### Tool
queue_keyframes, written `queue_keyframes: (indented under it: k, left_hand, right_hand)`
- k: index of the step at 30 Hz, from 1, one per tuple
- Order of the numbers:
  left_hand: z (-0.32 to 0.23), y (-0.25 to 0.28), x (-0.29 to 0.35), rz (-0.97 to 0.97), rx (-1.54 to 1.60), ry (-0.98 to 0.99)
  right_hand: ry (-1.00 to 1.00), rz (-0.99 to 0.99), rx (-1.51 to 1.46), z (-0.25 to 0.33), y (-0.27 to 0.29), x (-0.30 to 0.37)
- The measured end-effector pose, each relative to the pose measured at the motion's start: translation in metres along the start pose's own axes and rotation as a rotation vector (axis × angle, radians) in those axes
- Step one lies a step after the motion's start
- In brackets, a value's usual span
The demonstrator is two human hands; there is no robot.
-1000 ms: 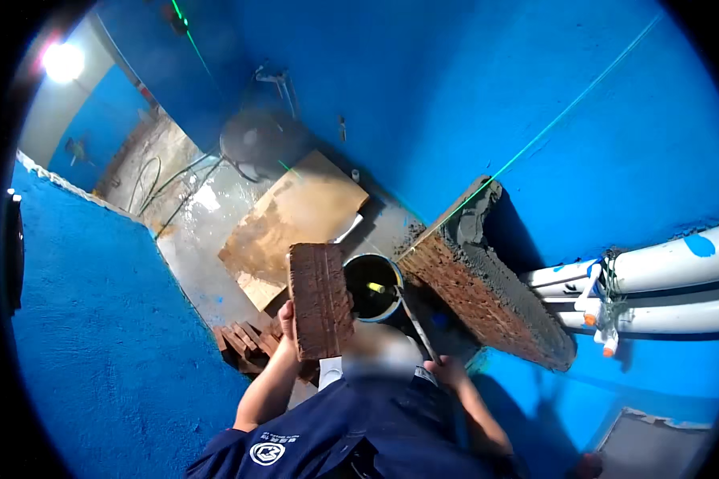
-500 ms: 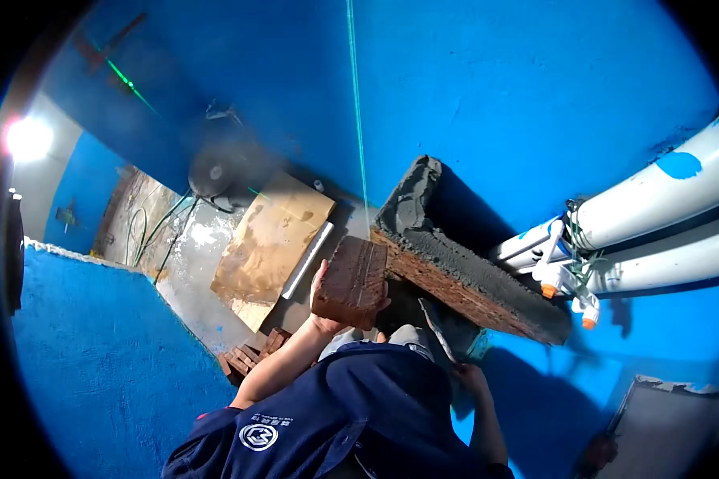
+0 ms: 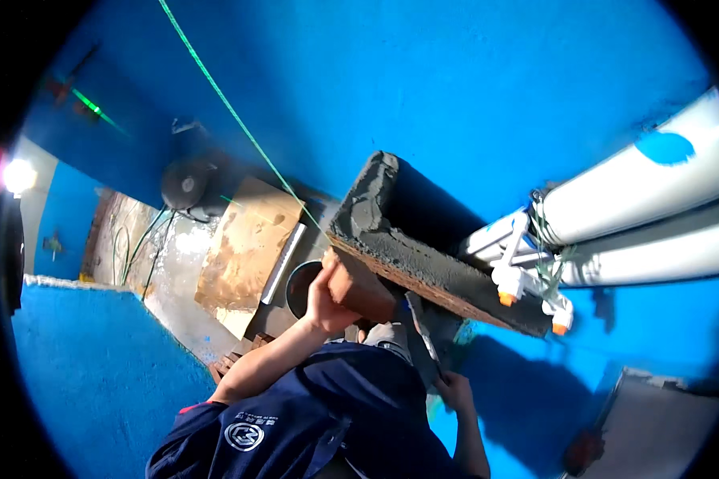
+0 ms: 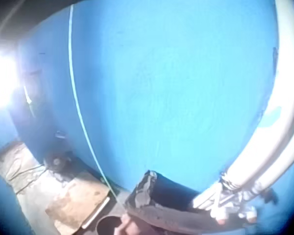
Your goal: The person applies mortar to a brick column using a trowel and places bricks onto the mortar, following a laser guide and a string line. They then use a brush to clean the surface of the bricks and measure the progress with a ruler.
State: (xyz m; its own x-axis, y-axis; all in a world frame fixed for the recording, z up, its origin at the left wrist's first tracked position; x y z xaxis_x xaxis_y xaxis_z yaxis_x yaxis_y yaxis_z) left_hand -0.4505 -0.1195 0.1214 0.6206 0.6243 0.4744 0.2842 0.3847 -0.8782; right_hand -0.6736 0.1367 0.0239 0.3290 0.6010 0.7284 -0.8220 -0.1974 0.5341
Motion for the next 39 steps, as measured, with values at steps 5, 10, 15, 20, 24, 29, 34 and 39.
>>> queue_keyframes:
  k: [5, 10, 15, 20, 24, 29, 34, 39]
  left_hand:
    - [-0.023, 0.007, -0.015, -0.118, -0.544, -0.333]
    - [-0.058, -0.045, 0.003, 0.064, -1.431, -0.946]
    - [-0.059, -0.069, 0.02, 0.179, -1.661, -1.038]
    - [-0.048, -0.084, 0.022, 0.388, -1.238, -0.846]
    - [-0.028, -0.101, 0.027, 0.486, -1.106, -0.696]
    - [-0.033, -0.106, 0.028, 0.553, -1.119, -0.564]
    - [-0.038, -0.095, 0.024, 0.453, -1.185, -0.164]
    - [-0.044, -0.082, 0.016, 0.592, -1.375, -0.257]
  right_hand:
    - [0.206, -0.155, -0.356, 0.091, 0.032, 0.017]
    - [0.382, -0.203, -0.301, 0.134, 0.048, -0.015]
    - [0.243, 0.169, -0.572, 0.196, 0.026, -0.011]
    - [0.021, 0.447, -0.695, 0.197, -0.017, -0.04]
    - [-0.157, 0.964, -1.168, 0.199, -0.065, -0.035]
    - [-0.131, 1.411, -1.693, 0.238, -0.064, -0.004]
    - [0.113, 1.099, -1.509, 0.249, -0.034, -0.015]
    - [0.168, 0.824, -1.462, 0.224, -0.013, -0.035]
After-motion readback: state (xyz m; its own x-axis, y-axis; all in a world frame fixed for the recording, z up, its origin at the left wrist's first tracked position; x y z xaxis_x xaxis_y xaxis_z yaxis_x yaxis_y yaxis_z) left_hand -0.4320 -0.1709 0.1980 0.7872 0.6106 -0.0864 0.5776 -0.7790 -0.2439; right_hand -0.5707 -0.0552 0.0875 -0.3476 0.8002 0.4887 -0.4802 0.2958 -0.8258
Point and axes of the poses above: each hand's wrist, its own x-axis away from the middle knuckle, its own y-axis out of the back of the hand, z = x × y, the point moved 10 cm from there along -x, towards the middle knuckle, and after that the axes turned 6 degrees about -y, right-handed, at the moved point
